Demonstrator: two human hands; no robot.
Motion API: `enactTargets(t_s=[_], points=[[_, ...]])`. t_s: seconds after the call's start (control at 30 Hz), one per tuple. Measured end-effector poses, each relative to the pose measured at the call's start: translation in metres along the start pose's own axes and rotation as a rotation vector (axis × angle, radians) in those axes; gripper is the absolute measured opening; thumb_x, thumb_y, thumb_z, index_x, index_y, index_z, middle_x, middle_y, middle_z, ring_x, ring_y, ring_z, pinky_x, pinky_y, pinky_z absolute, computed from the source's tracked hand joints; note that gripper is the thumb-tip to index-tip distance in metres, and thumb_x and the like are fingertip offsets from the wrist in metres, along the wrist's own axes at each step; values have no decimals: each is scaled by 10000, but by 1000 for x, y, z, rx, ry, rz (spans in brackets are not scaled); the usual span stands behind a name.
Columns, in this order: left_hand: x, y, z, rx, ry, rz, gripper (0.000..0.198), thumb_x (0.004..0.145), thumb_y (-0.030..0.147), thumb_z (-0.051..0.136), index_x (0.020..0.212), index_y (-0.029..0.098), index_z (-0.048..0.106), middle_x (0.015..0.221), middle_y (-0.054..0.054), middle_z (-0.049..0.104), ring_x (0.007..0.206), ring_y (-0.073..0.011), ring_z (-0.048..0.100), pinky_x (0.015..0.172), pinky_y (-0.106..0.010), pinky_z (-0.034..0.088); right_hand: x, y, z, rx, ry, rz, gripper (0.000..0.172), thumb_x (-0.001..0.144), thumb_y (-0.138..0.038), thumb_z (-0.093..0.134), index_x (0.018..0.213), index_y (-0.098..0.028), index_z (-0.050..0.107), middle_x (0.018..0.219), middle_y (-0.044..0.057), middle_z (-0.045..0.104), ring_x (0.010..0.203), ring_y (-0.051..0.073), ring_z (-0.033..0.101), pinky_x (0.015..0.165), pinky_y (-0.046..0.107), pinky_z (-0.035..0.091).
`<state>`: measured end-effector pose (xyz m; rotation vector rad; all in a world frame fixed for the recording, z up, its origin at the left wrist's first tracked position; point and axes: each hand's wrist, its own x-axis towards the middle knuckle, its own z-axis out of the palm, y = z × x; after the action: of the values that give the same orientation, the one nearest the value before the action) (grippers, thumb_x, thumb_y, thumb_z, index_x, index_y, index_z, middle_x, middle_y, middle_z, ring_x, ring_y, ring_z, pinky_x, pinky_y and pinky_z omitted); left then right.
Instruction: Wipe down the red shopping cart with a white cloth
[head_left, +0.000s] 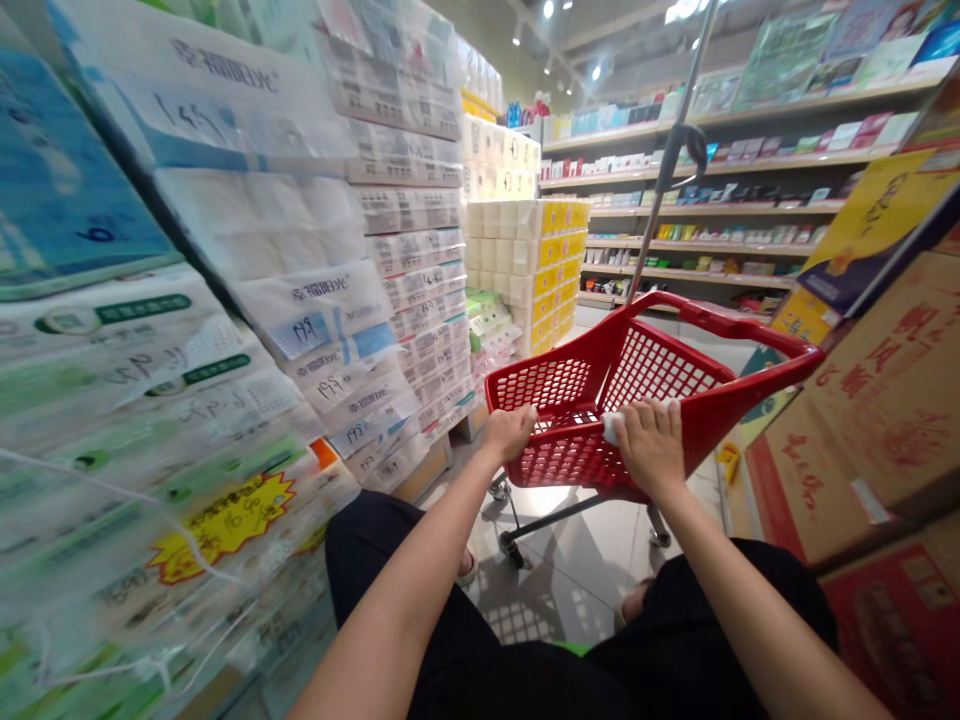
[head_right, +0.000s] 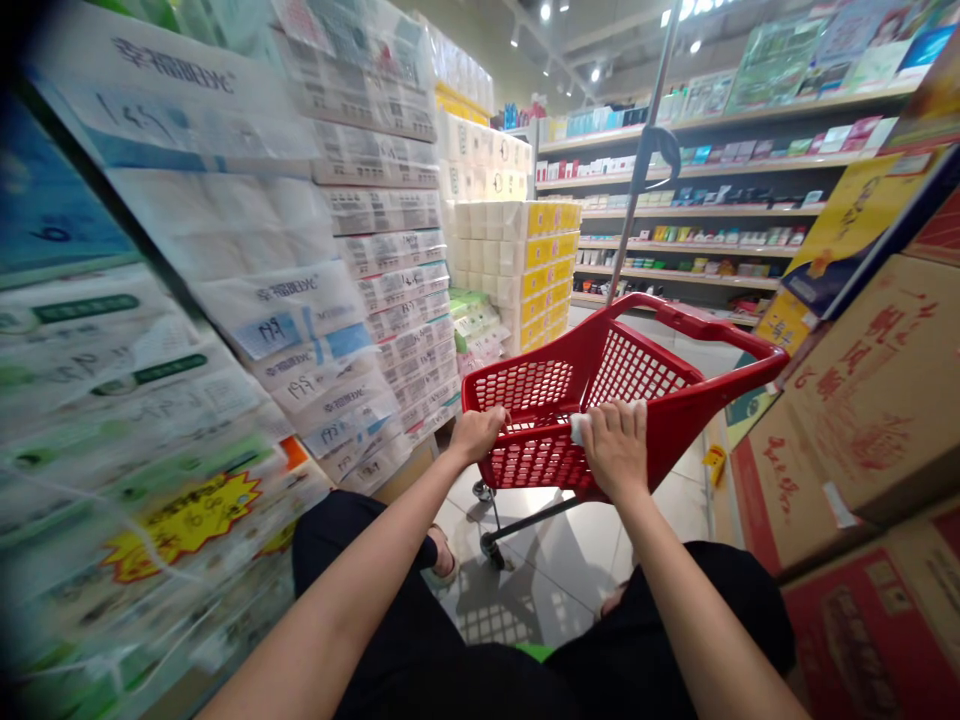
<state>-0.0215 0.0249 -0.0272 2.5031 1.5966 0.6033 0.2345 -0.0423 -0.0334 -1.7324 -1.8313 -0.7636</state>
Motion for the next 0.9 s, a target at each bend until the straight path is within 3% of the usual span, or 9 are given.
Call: enactTargets(t_s=[0.2, 0.3, 0.37, 0.43, 0.57, 0.67, 0.77, 0.9], points=[[-2, 3, -1, -11, -2, 2, 534, 1009, 416, 126, 1030, 222, 622, 963, -27, 711, 891, -174, 650, 798, -263, 436, -16, -94, -6, 221, -39, -162, 461, 956, -353, 374, 1387, -192, 414, 1371, 108, 490, 1316, 272, 337, 1145, 528, 138], [-2, 2, -2, -19, 3, 9, 529, 1012, 403, 123, 1047, 220, 619, 966, -27, 711, 892, -168, 651, 798, -258, 437, -11, -112, -16, 339, -74, -358, 515, 957, -342, 372, 1448, -187, 348, 1446, 105, 435, 1332, 255, 353, 1122, 473, 235], [-1, 0, -3, -33, 4, 17, 524, 1011, 394, 127, 1047, 226, 623, 975, -21, 709, 896, -167, 650, 803, -260, 437, 1, -102, -23, 401, -120, -474, 486, 965, -303, 351, 1442, -212, 369, 1419, 83, 479, 1296, 218, 417, 1074, 411, 323], [0, -2, -3, -44, 1, 18, 515, 1008, 401, 143, 1037, 234, 630, 976, -15, 708, 899, -171, 648, 805, -264, 438, 17, -73, -28, 409, -154, -497, 440, 973, -274, 332, 1402, -258, 431, 1345, 45, 556, 1221, 183, 494, 1004, 359, 384], [1, -4, -3, -50, -18, 11, 484, 999, 429, 188, 1033, 259, 640, 973, 4, 708, 900, -176, 639, 811, -270, 439, 44, 14, -26, 173, -84, -200, 363, 974, -341, 338, 1202, -236, 600, 1179, 65, 650, 1067, 217, 566, 922, 368, 373], [1, -2, -5, -71, -38, 20, 464, 999, 442, 208, 1055, 278, 639, 1010, 19, 703, 940, -173, 626, 840, -269, 437, 47, 64, -18, -23, -144, -166, 386, 962, -410, 345, 915, -197, 663, 921, 85, 684, 918, 234, 561, 866, 374, 347], [2, -3, -12, -124, -63, 106, 451, 997, 468, 223, 1103, 293, 625, 1113, 30, 675, 1010, -163, 608, 892, -269, 426, 41, 76, -11, -127, -144, -173, 418, 958, -425, 333, 818, -173, 636, 852, 104, 652, 895, 240, 518, 885, 385, 304], [8, -9, -27, -254, -197, 350, 386, 981, 475, 320, 1209, 293, 574, 1266, 22, 600, 1145, -145, 550, 957, -244, 407, 37, 62, -8, -200, -93, -153, 425, 962, -398, 305, 820, -153, 623, 846, 120, 627, 881, 247, 484, 877, 391, 284]])
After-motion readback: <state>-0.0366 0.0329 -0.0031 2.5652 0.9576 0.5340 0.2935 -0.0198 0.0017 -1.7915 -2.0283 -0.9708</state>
